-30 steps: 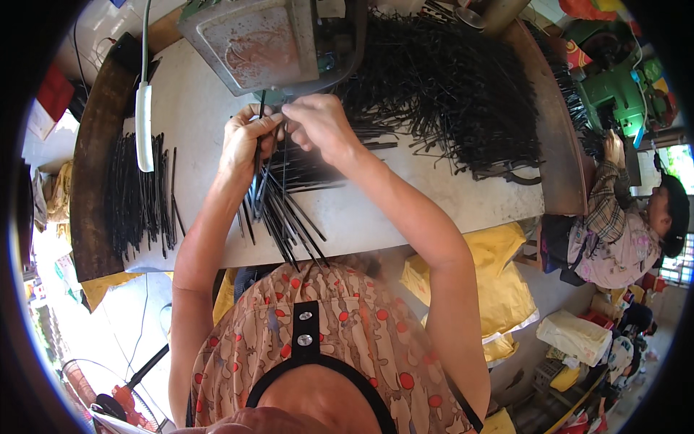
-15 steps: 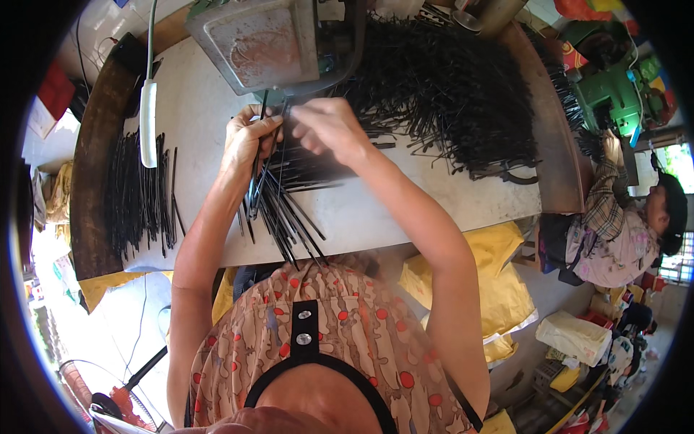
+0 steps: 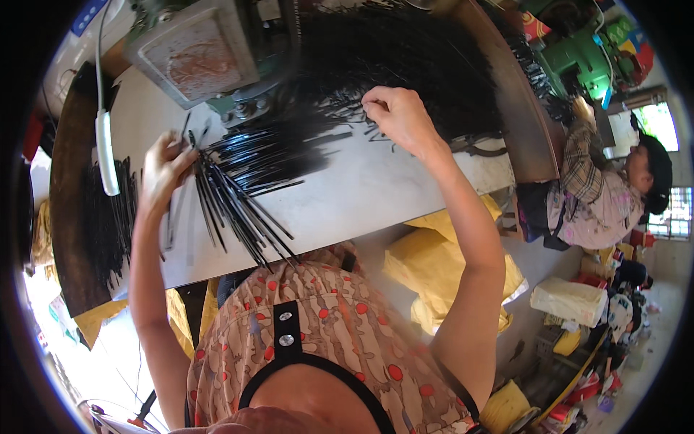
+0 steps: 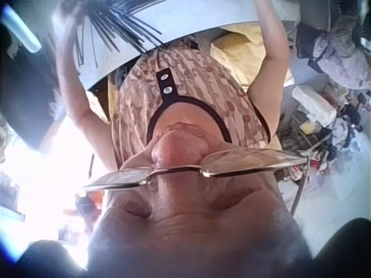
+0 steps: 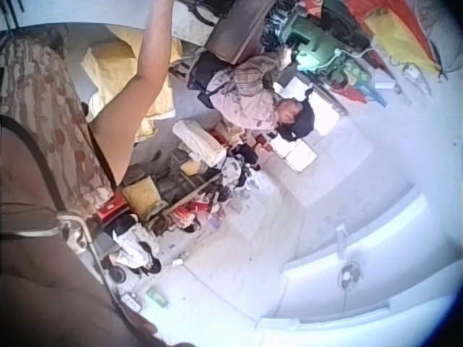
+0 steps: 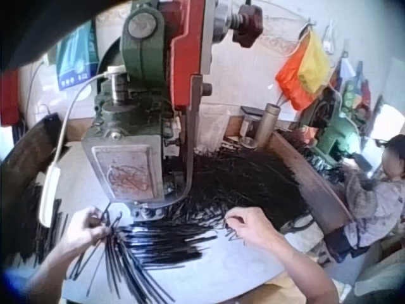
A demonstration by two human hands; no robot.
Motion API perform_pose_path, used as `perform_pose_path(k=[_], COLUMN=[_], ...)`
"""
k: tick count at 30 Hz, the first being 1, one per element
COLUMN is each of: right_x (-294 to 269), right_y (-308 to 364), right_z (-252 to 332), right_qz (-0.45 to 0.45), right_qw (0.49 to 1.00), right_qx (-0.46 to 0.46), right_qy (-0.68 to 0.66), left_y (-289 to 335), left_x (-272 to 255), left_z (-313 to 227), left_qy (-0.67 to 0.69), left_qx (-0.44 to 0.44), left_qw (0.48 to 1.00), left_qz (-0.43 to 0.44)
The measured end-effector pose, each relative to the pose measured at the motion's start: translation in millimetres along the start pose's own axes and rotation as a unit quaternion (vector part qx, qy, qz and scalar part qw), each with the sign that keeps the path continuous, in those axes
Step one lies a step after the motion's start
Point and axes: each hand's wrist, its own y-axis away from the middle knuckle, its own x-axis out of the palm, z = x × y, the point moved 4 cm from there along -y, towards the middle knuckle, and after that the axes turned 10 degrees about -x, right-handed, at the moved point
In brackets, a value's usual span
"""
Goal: The person processes small black rods by hand, inserting them into an industrial machine fixture.
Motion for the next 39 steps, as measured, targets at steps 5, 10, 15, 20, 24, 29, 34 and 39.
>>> perform_pose_path(k=[5,10,15,20,24,29,34,39], right_x=[1.2,25.8,30.8,34.7,31.9,31.0,46.2,70.8], right_y=[17.8,18.6,18.3,16.2,11.9,3.7,-5.2,-20.2], right_z=[5.2,5.6,10.4,15.2,22.9,32.1,49.4,61.1], right_qz=[0.064,0.167,0.148,0.152,0.105,0.017,-0.046,-0.012], right_qw=[0.912,0.794,0.807,0.791,0.818,0.896,0.931,0.977], right_qx=[-0.228,-0.255,-0.273,-0.285,-0.314,-0.286,-0.300,-0.209], right_qy=[0.335,0.526,0.502,0.520,0.470,0.339,0.204,0.023], left_y=[22.0,39.6,63.5,44.5,31.5,26.0,33.7,30.9], left_x=[-34.1,38.0,119.7,131.9,124.4,110.6,97.4,78.1], left_z=[10.6,-10.3,-17.2,-16.4,-15.0,-14.1,-30.8,-33.8], left_qy=[-0.582,-0.424,-0.456,-0.489,-0.435,-0.323,-0.144,0.022], left_qx=[0.118,0.314,0.418,0.437,0.431,0.415,0.393,0.222], left_qw=[0.777,0.846,0.785,0.755,0.791,0.850,0.908,0.975], left_qz=[-0.208,-0.075,0.031,-0.023,-0.015,0.020,0.009,0.023])
